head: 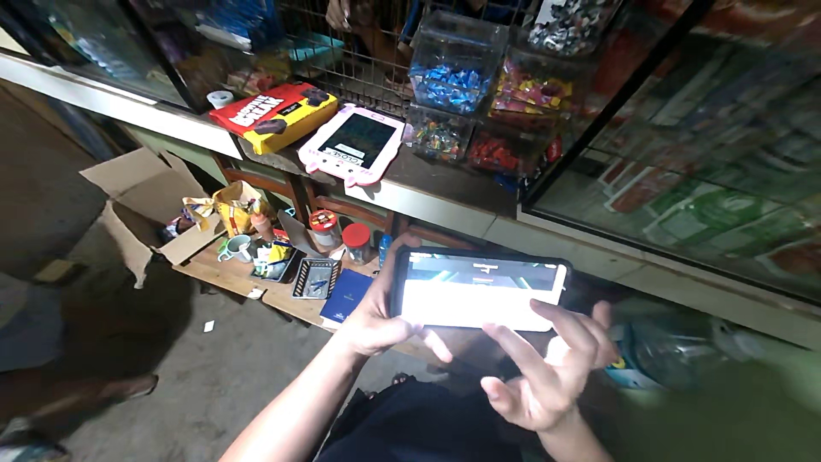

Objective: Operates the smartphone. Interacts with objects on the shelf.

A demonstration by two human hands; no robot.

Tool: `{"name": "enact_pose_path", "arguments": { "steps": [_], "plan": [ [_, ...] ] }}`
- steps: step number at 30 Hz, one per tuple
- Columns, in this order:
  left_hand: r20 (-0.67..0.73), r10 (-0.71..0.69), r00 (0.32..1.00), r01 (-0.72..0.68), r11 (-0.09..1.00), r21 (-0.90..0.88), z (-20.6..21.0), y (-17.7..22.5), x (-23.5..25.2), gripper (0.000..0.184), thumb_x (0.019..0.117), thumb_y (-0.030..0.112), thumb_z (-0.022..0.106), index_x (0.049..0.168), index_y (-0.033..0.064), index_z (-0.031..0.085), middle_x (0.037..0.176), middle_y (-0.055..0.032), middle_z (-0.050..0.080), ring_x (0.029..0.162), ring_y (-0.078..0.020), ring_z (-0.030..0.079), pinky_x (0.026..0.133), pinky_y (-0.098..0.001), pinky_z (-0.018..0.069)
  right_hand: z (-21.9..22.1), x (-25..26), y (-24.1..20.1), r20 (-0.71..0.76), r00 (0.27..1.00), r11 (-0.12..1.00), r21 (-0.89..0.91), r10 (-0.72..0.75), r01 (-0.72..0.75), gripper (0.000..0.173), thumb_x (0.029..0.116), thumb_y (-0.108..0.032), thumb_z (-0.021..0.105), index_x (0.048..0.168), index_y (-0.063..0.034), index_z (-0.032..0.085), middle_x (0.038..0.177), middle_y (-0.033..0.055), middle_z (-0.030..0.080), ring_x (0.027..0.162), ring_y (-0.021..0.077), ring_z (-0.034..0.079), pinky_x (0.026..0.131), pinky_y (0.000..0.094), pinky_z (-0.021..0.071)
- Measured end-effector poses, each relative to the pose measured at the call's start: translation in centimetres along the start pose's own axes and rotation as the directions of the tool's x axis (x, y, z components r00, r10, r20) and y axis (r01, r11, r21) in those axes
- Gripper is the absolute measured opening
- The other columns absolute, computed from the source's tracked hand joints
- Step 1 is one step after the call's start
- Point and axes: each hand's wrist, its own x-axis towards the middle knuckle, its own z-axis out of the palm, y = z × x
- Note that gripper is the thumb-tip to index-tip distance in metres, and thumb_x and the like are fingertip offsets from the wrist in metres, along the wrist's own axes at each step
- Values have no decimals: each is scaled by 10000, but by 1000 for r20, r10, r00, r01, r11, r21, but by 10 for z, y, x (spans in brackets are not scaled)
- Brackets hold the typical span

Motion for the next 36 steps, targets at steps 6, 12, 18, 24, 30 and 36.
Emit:
{"name": "enact_pose_path", "arguments": {
  "steps": [6, 12, 18, 24, 30, 36],
  "plan": [
    [14, -7, 1000, 6, 1000, 22, 0, 0, 3, 669, 953, 64, 656, 1478, 373, 380, 1381, 73, 624, 1138, -114, 692, 781, -309, 645, -4, 3, 6, -64, 998, 1000, -10, 4, -5, 547, 1019, -667, 305, 1138, -253, 643, 1256, -30, 481, 1366, 44, 356, 1207, 357, 140],
    [23, -11, 1000, 11, 1000, 1, -1, -1, 4, 690, 944, 35, 635, 1490, 363, 369, 1394, 58, 615, 1166, -130, 680, 790, -319, 643, -4, 2, 10, -72, 997, 1000, -8, 6, -6, 529, 1023, -653, 316, 1121, -258, 655, 1286, -46, 478, 1397, 31, 320, 1217, 370, 112],
    [13, -16, 1000, 16, 1000, 5, -2, -1, 4, 712, 937, 8, 624, 1499, 356, 358, 1398, 56, 610, 1174, -132, 676, 794, -326, 644, -2, 0, 11, -64, 998, 1000, -2, 17, -17, 533, 1017, -664, 313, 1112, -263, 651, 1265, -42, 479, 1372, 32, 347, 1214, 383, 118],
    [-12, -21, 1000, 22, 999, 34, -3, -1, 3, 687, 937, 6, 605, 1479, 363, 380, 1372, 61, 623, 1147, -128, 687, 775, -316, 645, -1, 1, 13, -63, 998, 1000, 4, 20, -20, 534, 1023, -654, 308, 1124, -258, 652, 1290, -44, 473, 1388, 33, 324, 1207, 357, 123],
    [-54, -16, 998, 18, 999, 27, -2, -1, 2, 701, 930, 3, 589, 1491, 373, 390, 1371, 48, 628, 1153, -135, 684, 771, -329, 645, -1, 1, 15, -67, 998, 1000, -9, 20, -21, 536, 1024, -656, 294, 1129, -264, 645, 1269, -39, 475, 1385, 37, 327, 1214, 386, 105],
    [-180, -24, 983, 41, 995, 92, 6, 3, 4, 601, 933, 40, 574, 1428, 358, 454, 1272, 74, 686, 1053, -96, 720, 721, -309, 649, -2, 1, 16, -82, 996, 999, -19, 27, -28, 535, 1024, -658, 299, 1124, -261, 642, 1271, -35, 483, 1384, 44, 341, 1213, 400, 118]
  ]
}}
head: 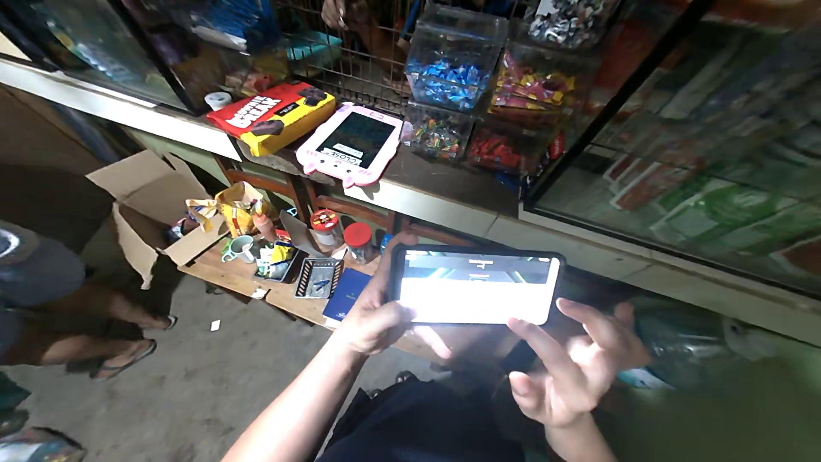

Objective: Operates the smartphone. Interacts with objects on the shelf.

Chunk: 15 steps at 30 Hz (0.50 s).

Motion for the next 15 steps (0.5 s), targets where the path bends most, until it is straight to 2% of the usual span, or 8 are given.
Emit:
{"name": "enact_pose_path", "arguments": {
  "steps": [4, 8, 11, 15],
  "plan": [
    [-46, -5, 999, 6, 1000, 30, 2, 0, 1, 592, 919, 18, 557, 1404, 346, 465, 1232, 79, 699, 1013, -90, 729, 685, -305, 650, -2, -1, 3, -1, 1000, 1000, 4, 4, -4, 528, 1025, -653, 307, 1127, -263, 648, 1303, -44, 479, 1402, 43, 321, 1212, 399, 119],
    [-59, -12, 998, 13, 1000, 25, 4, -1, 1, 584, 926, 15, 546, 1399, 352, 481, 1236, 80, 701, 1014, -86, 730, 677, -309, 652, -5, -3, 9, -10, 1000, 1000, -9, 17, -17, 527, 1035, -635, 317, 1093, -236, 656, 1302, -40, 489, 1398, 32, 325, 1201, 339, 150],
    [-12, 1, 1000, -1, 1000, -4, 2, -2, 1, 591, 928, 10, 556, 1413, 339, 479, 1266, 66, 691, 1051, -96, 721, 707, -313, 652, -8, -6, 16, -12, 999, 999, -14, 32, -33, 538, 1047, -615, 331, 1133, -199, 661, 1337, -18, 471, 1429, 33, 293, 1203, 282, 180],
    [39, 10, 999, -9, 999, -35, 0, -2, 2, 612, 928, 4, 561, 1434, 333, 462, 1301, 49, 674, 1084, -117, 714, 722, -324, 653, -14, -6, 22, -21, 999, 997, -58, 44, -45, 534, 1051, -604, 337, 1164, -192, 657, 1322, 5, 473, 1420, 39, 299, 1199, 287, 173]
  ]
}}
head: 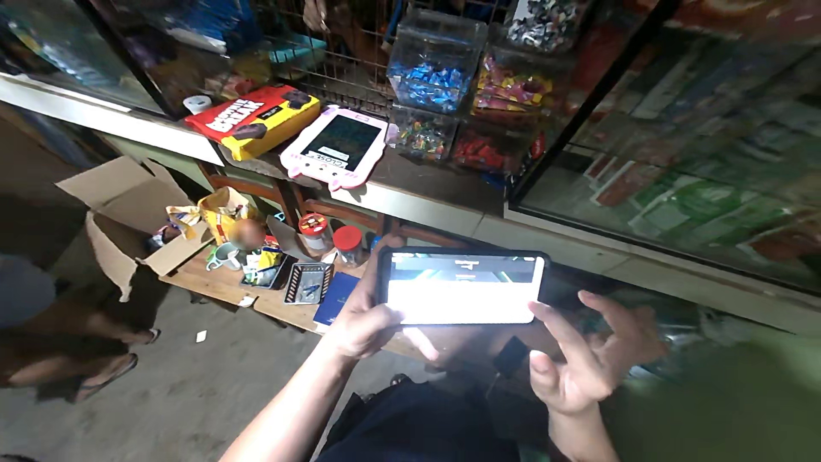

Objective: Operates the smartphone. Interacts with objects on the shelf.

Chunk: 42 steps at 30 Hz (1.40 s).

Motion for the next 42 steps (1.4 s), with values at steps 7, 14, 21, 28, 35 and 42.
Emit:
{"name": "enact_pose_path", "arguments": {
  "steps": [7, 14, 21, 28, 35, 42],
  "plan": [
    [17, 4, 1000, -3, 1000, -21, 0, -2, 0, 645, 923, -18, 552, 1456, 331, 446, 1316, 39, 665, 1099, -126, 709, 740, -324, 651, 0, -1, 1, -5, 1000, 999, -37, 0, 0, 533, 1045, -617, 332, 1126, -214, 672, 1316, 0, 481, 1427, 50, 290, 1206, 314, 137],
    [22, 3, 1000, -3, 1000, 8, 3, -2, -1, 626, 930, 5, 559, 1449, 337, 451, 1311, 53, 666, 1100, -110, 705, 735, -315, 650, 8, 5, -22, 60, 998, 1000, 9, -29, 29, 570, 1013, -694, 293, 1199, -299, 660, 1296, -19, 473, 1396, 66, 325, 1213, 415, 79],
    [44, 14, 999, -15, 1000, 1, 2, -1, -2, 634, 933, -6, 548, 1462, 326, 443, 1323, 45, 660, 1118, -115, 697, 762, -318, 646, 11, 10, -28, 114, 993, 1000, 2, -26, 25, 585, 999, -725, 289, 1240, -329, 646, 1321, -23, 461, 1423, 62, 282, 1220, 445, 11],
    [61, 4, 998, -3, 1000, -19, 3, 0, -3, 642, 942, -2, 548, 1472, 342, 435, 1339, 46, 655, 1122, -124, 700, 751, -322, 648, 12, 18, -34, 106, 994, 999, 3, -36, 36, 625, 1007, -720, 265, 1267, -297, 646, 1304, 14, 449, 1384, 81, 312, 1202, 421, 38],
    [78, 6, 997, -3, 999, -39, 1, 0, -4, 633, 945, -1, 547, 1469, 336, 440, 1343, 38, 654, 1128, -128, 698, 754, -322, 648, 11, 20, -36, 118, 993, 1000, -9, -26, 28, 630, 999, -733, 269, 1272, -305, 642, 1298, 13, 456, 1388, 92, 316, 1208, 436, 35],
    [57, 6, 998, -5, 1000, -31, 1, 0, -6, 637, 940, 12, 564, 1470, 341, 432, 1328, 36, 661, 1105, -134, 708, 745, -327, 650, 9, 18, -34, 101, 994, 999, 24, -26, 24, 600, 990, -736, 305, 1250, -310, 638, 1352, -15, 454, 1445, 60, 275, 1223, 456, 42]
  ]
}}
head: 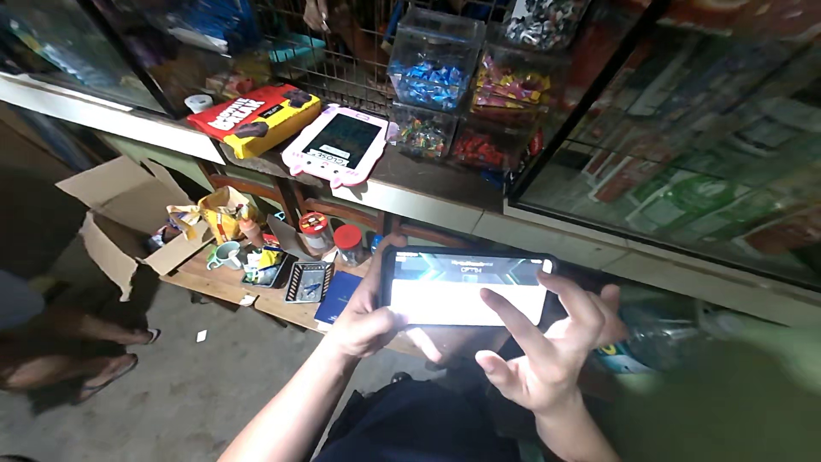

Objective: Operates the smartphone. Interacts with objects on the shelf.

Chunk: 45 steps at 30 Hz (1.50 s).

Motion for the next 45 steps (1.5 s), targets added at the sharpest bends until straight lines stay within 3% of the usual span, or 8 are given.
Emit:
{"name": "enact_pose_path", "arguments": {
  "steps": [15, 24, 28, 35, 38, 40, 42, 45],
  "plan": [
    [35, -3, 999, 5, 999, -40, -2, -5, 1, 574, 983, 82, 586, 1472, 342, 434, 1347, 12, 653, 1107, -164, 713, 729, -336, 655, -6, -8, 15, 16, 998, 998, 5, 57, -57, 594, 957, -757, 386, 1332, -336, 574, 1377, -5, 458, 1437, 99, 313, 1222, 476, 89],
    [29, 5, 1000, -4, 999, -42, -2, -4, 1, 569, 981, 70, 578, 1466, 335, 439, 1345, 3, 658, 1094, -173, 719, 732, -333, 654, -5, -17, 15, 5, 1000, 997, 71, -12, 11, 533, 1000, -693, 365, 1221, -309, 662, 1371, -29, 459, 1416, 64, 317, 1210, 386, 139],
    [28, -1, 1000, 3, 999, -46, -2, -4, 2, 591, 977, 57, 578, 1476, 338, 431, 1350, 4, 655, 1106, -173, 715, 732, -338, 655, -5, -21, 12, 10, 998, 997, 52, -65, 64, 451, 1055, -569, 316, 1184, -325, 673, 1325, -37, 463, 1399, 79, 328, 1226, 478, 60],
    [39, -14, 999, 17, 998, -67, -3, -5, 2, 601, 979, 53, 575, 1483, 339, 412, 1358, -9, 648, 1116, -189, 712, 730, -345, 655, -3, -20, 9, 3, 998, 996, 64, -67, 66, 394, 1059, -518, 355, 1175, -324, 678, 1302, -42, 468, 1390, 71, 334, 1231, 455, 60],
    [25, -8, 1000, 9, 998, -56, -3, -5, 2, 594, 974, 51, 573, 1470, 336, 413, 1347, -4, 653, 1103, -183, 716, 720, -342, 656, -4, -19, 15, 22, 999, 996, 80, 29, -30, 458, 966, -658, 510, 1304, -359, 595, 1394, -21, 442, 1425, 105, 328, 1219, 450, 149],
    [18, 16, 1000, -15, 997, -71, -4, -6, 3, 573, 983, 76, 582, 1471, 336, 434, 1339, -3, 662, 1081, -176, 724, 723, -336, 656, -10, -10, 26, 120, 986, 977, 163, 119, -138, 709, 832, -696, 700, 1403, -333, 488, 1534, 11, 367, 1487, 127, 269, 1218, 379, 224],
    [-10, 58, 998, -58, 992, -114, -4, -11, 6, 488, 983, 110, 592, 1427, 294, 503, 1301, -25, 687, 1034, -186, 741, 713, -343, 656, -17, 6, 40, 240, 961, 940, 273, 139, -204, 892, 783, -581, 813, 1478, -197, 406, 1604, 95, 339, 1483, 107, 315, 1197, 282, 300],
    [-77, 118, 990, -131, 974, -184, 1, -17, 12, 313, 982, 200, 627, 1294, 187, 638, 1202, -68, 732, 946, -196, 759, 685, -352, 653, -23, 38, 57, 351, 933, 886, 406, 75, -224, 941, 798, -402, 841, 1539, -73, 363, 1507, 145, 496, 1323, 67, 526, 1076, 220, 462]
  ]
}}
